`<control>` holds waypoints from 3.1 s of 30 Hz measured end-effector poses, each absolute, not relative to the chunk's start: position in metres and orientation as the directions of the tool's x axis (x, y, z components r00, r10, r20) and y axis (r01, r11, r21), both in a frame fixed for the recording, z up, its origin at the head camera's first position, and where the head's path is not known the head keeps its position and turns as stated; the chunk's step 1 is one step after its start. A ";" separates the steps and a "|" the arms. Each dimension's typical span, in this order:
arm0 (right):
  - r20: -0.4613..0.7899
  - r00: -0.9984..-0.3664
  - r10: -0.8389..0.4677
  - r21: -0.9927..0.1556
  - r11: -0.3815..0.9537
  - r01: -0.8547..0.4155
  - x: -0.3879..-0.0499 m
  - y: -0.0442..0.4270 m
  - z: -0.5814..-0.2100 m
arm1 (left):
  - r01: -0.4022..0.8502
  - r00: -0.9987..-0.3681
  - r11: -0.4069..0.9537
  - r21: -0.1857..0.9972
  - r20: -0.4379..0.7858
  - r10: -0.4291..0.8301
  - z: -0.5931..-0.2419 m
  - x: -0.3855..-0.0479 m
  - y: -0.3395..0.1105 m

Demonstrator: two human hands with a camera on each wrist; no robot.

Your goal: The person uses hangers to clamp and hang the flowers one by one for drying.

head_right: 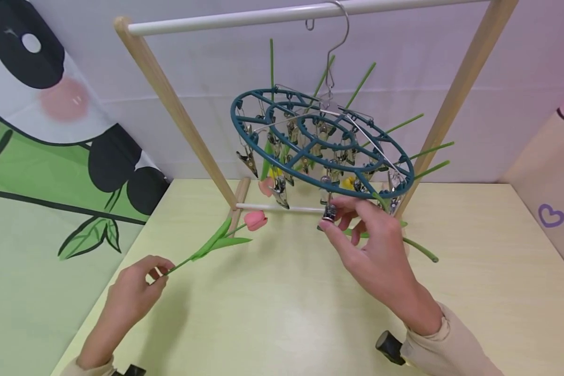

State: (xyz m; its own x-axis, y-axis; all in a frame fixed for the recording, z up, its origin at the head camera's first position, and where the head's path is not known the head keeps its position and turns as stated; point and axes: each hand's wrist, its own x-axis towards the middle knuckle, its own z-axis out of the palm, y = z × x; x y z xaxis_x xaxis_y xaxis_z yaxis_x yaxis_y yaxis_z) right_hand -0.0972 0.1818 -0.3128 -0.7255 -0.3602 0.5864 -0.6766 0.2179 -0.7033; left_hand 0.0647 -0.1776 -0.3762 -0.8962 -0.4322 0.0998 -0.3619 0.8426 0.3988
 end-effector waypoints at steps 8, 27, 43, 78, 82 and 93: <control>0.580 -0.728 -0.366 -0.705 0.222 -0.674 -0.097 0.183 -0.313 | -0.280 -0.902 0.879 0.386 0.208 -0.379 -0.366 0.065 -0.158; 0.575 -0.730 -0.369 -0.707 0.223 -0.670 -0.094 0.186 -0.314 | -0.051 -0.857 0.961 0.272 0.481 -0.182 -0.346 0.058 -0.126; 0.508 -0.756 -0.412 -0.725 0.269 -0.634 -0.084 0.188 -0.313 | 0.119 -0.797 0.980 0.159 0.604 -0.001 -0.322 0.053 -0.096; 0.298 -0.591 -0.750 -0.716 0.234 -0.658 -0.070 0.151 -0.300 | 0.289 -0.739 0.946 -0.148 0.593 0.319 -0.292 0.034 -0.050; 0.301 -0.534 -0.790 -0.742 0.158 -0.652 -0.071 0.141 -0.304 | 0.293 -0.736 0.936 -0.195 0.579 0.351 -0.291 0.034 -0.045; 0.234 -0.483 -0.844 -0.815 0.101 -0.571 -0.070 0.130 -0.315 | 0.314 -0.706 0.912 -0.265 0.577 0.411 -0.290 0.033 -0.029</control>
